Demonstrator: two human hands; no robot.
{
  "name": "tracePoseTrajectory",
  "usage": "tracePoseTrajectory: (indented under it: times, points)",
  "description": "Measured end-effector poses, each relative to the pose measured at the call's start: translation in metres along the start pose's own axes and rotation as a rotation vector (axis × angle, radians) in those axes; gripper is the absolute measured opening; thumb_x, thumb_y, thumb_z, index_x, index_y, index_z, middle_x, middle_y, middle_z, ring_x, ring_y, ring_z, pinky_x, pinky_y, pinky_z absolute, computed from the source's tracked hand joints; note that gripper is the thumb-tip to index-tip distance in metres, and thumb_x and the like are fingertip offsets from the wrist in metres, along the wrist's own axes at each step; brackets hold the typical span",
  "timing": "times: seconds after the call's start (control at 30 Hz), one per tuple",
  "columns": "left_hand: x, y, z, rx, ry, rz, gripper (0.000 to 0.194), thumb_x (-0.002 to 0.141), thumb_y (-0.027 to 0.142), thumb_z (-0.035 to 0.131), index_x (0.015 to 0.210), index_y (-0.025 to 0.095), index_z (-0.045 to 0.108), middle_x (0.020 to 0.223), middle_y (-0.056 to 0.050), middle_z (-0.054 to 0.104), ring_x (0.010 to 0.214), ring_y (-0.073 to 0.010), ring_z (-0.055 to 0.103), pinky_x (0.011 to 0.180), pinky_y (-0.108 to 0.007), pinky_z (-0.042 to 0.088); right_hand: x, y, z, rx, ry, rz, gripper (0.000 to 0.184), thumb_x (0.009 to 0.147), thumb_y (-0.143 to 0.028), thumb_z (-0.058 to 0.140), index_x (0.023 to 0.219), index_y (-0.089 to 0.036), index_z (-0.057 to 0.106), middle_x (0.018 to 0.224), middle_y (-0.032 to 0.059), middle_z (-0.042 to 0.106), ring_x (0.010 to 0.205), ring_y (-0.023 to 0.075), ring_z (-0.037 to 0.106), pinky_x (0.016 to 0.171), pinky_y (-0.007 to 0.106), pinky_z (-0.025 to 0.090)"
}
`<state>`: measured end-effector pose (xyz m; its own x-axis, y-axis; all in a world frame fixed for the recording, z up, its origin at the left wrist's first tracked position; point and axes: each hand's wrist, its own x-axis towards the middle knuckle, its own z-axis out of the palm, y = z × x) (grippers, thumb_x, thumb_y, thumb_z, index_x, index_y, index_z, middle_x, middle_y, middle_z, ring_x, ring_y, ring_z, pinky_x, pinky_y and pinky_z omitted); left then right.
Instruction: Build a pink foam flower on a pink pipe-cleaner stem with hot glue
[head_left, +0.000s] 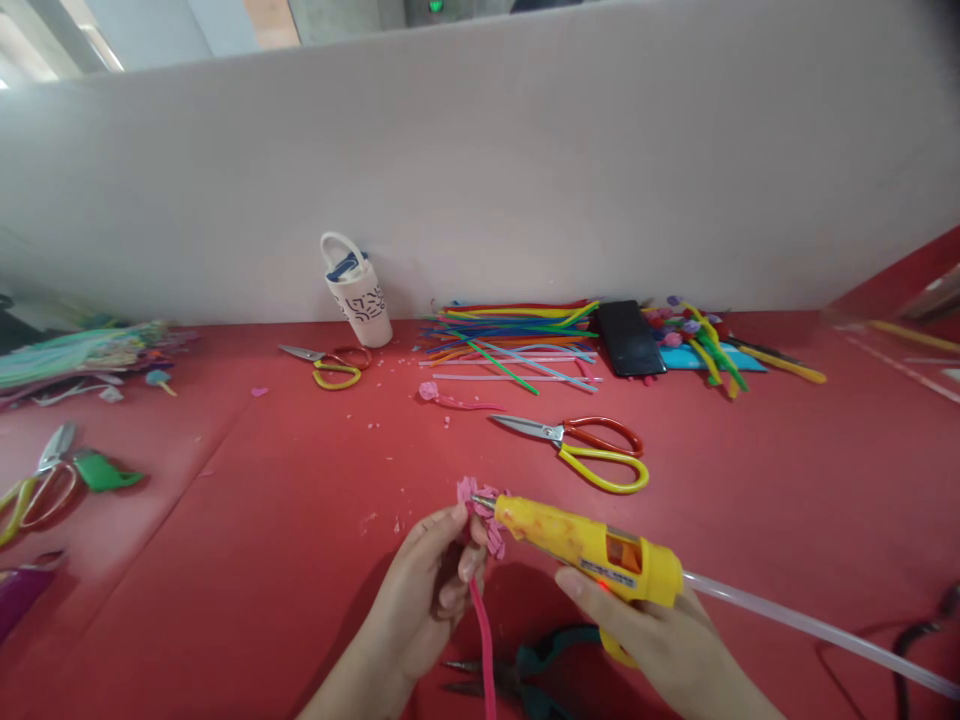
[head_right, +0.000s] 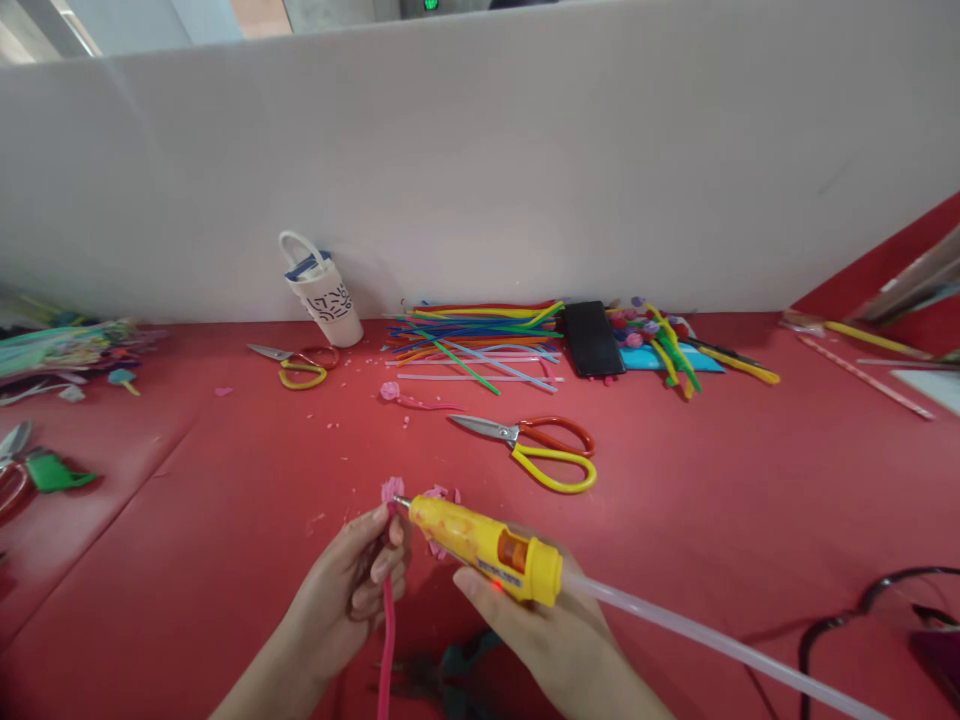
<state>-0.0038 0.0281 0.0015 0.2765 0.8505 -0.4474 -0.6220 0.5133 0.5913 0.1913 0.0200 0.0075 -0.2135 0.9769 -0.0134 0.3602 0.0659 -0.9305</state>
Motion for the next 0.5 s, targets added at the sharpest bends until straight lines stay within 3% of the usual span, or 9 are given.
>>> tracePoseTrajectory:
  times: [0.2, 0.33, 0.43, 0.5]
  points:
    - [0.001, 0.0, 0.001, 0.028, 0.016, 0.006, 0.026, 0.076, 0.035, 0.062, 0.064, 0.013, 0.057, 0.042, 0.008, 0.043, 0.03, 0.0003, 0.021, 0.03, -0.013, 0.013, 0.0, 0.001, 0.006, 0.001, 0.042, 0.04, 0.018, 0.072, -0.037, 0.065, 0.086, -0.03, 0.073, 0.089, 0.0023, 0.073, 0.09, 0.0277, 0.065, 0.087, 0.039, 0.05]
    - [0.001, -0.002, 0.001, 0.076, 0.046, 0.05, 0.026, 0.077, 0.035, 0.061, 0.064, 0.013, 0.059, 0.042, 0.007, 0.045, 0.03, 0.0002, 0.022, 0.03, -0.013, 0.014, -0.004, 0.007, 0.016, 0.001, 0.164, 0.136, 0.03, 0.068, -0.043, 0.068, 0.091, -0.024, 0.067, 0.093, 0.0067, 0.07, 0.083, 0.0278, 0.065, 0.073, 0.038, 0.056]
    - [0.0, -0.002, -0.001, 0.124, 0.082, 0.109, 0.027, 0.079, 0.034, 0.06, 0.063, 0.012, 0.06, 0.043, 0.006, 0.047, 0.031, 0.0004, 0.026, 0.031, -0.012, 0.015, -0.004, 0.003, 0.018, 0.002, 0.214, 0.124, 0.025, 0.066, -0.041, 0.069, 0.083, -0.023, 0.063, 0.078, 0.0044, 0.067, 0.065, 0.0222, 0.063, 0.057, 0.031, 0.054]
    - [0.0, -0.001, -0.003, 0.147, 0.098, 0.135, 0.027, 0.079, 0.033, 0.061, 0.063, 0.011, 0.061, 0.042, 0.005, 0.048, 0.031, 0.0006, 0.027, 0.032, -0.012, 0.015, -0.001, -0.003, 0.016, -0.025, 0.16, 0.097, 0.019, 0.067, -0.038, 0.069, 0.069, -0.022, 0.058, 0.062, 0.0004, 0.06, 0.052, 0.0172, 0.056, 0.047, 0.026, 0.048]
